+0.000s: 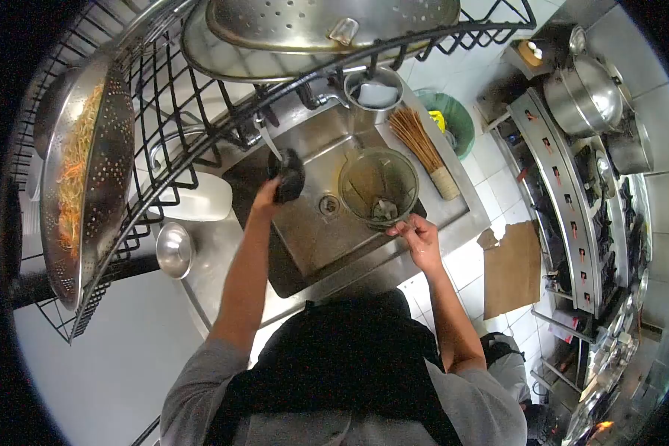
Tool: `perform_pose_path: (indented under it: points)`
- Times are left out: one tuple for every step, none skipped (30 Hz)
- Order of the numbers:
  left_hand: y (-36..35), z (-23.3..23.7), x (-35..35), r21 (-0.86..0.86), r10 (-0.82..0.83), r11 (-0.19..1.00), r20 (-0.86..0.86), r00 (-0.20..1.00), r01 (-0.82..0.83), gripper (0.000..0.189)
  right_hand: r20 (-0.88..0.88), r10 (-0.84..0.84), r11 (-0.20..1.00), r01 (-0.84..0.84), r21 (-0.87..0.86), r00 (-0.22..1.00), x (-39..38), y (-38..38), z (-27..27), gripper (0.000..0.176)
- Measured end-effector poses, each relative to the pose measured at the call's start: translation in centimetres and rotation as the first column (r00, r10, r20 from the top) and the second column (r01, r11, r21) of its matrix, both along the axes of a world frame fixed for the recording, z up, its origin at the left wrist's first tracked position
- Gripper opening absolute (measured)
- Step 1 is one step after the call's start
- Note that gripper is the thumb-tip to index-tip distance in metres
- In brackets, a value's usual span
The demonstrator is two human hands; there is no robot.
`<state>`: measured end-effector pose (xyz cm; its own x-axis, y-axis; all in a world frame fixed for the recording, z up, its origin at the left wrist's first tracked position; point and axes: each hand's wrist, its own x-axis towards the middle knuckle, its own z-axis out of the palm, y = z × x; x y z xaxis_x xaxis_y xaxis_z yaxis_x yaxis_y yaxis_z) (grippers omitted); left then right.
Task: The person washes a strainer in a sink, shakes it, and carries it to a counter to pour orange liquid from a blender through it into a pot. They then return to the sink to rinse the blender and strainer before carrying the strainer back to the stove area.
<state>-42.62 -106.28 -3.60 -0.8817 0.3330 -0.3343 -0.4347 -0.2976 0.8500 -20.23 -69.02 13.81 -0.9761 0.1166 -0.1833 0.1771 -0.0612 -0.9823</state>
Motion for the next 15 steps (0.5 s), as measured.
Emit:
perform_pose_path:
  points:
    - [0.9,1.7,2.1,0.389,0.049,0.916,0.14,0.989,-0.1,0.048,-0.01,0.003,1.0,-0.003,-0.001,1.0,-0.2,0.1,0.7,0.022]
    - [1.9,2.0,3.5,0.388,0.052,0.916,0.129,0.99,-0.099,0.048,-0.027,0.004,1.0,-0.005,-0.02,1.0,-0.2,0.1,1.2,0.022]
    - [2.8,2.2,4.8,0.563,0.071,0.822,0.053,0.996,-0.089,0.046,-0.04,0.005,0.999,-0.007,-0.04,0.999,-0.1,0.1,1.4,0.022]
    - [3.2,2.3,5.3,0.714,0.102,0.697,-0.016,0.995,-0.06,0.044,-0.065,0.007,0.996,-0.012,-0.087,0.998,0.0,0.2,1.0,0.022]
    - [3.4,2.3,4.9,0.712,0.102,0.7,-0.022,0.995,-0.056,0.044,-0.07,0.007,0.996,-0.013,-0.091,0.998,-0.1,0.2,1.2,0.022]
    - [3.6,2.3,4.4,0.828,-0.066,0.558,0.114,0.991,-0.058,0.044,-0.077,0.006,0.992,-0.015,-0.121,0.997,-0.1,0.3,1.4,0.022]
    - [4.0,2.3,3.9,0.911,-0.254,0.4,0.213,0.943,-0.098,0.045,-0.084,0.004,0.989,-0.017,-0.15,0.996,-0.2,0.4,1.6,0.022]
    - [4.7,2.7,3.7,0.912,-0.259,0.4,0.208,0.943,-0.091,0.045,-0.089,-0.001,0.989,-0.013,-0.149,0.996,-0.2,0.4,1.7,0.022]
    - [5.5,3.2,3.4,0.865,-0.199,0.482,0.263,0.944,-0.14,0.047,-0.101,0.002,0.988,-0.017,-0.151,0.995,-0.2,0.5,1.7,0.023]
    - [6.2,3.6,3.1,0.809,-0.133,0.557,0.312,0.941,-0.19,0.05,-0.112,0.004,0.988,-0.022,-0.152,0.994,-0.2,0.6,1.7,0.023]
    - [6.5,3.7,2.7,0.744,-0.063,0.624,0.353,0.933,-0.239,0.052,-0.119,-0.001,0.988,-0.018,-0.152,0.993,-0.2,0.6,1.7,0.023]
    - [6.8,3.9,2.0,0.747,-0.069,0.624,0.345,0.936,-0.229,0.052,-0.111,-0.009,0.991,-0.006,-0.133,0.994,-0.1,0.7,1.7,0.023]
    - [7.1,4.1,1.1,0.75,-0.083,0.64,0.285,0.955,-0.168,0.051,-0.104,-0.018,0.993,0.006,-0.114,0.994,-0.1,0.8,1.7,0.023]
    - [7.3,4.6,0.3,0.749,-0.096,0.654,0.226,0.969,-0.11,0.05,-0.11,-0.021,0.993,0.008,-0.115,0.994,0.1,0.8,1.6,0.023]
    - [7.3,5.1,-0.2,0.749,-0.094,0.654,0.221,0.971,-0.107,0.05,-0.108,-0.025,0.99,0.01,-0.138,0.994,0.3,0.9,1.6,0.028]
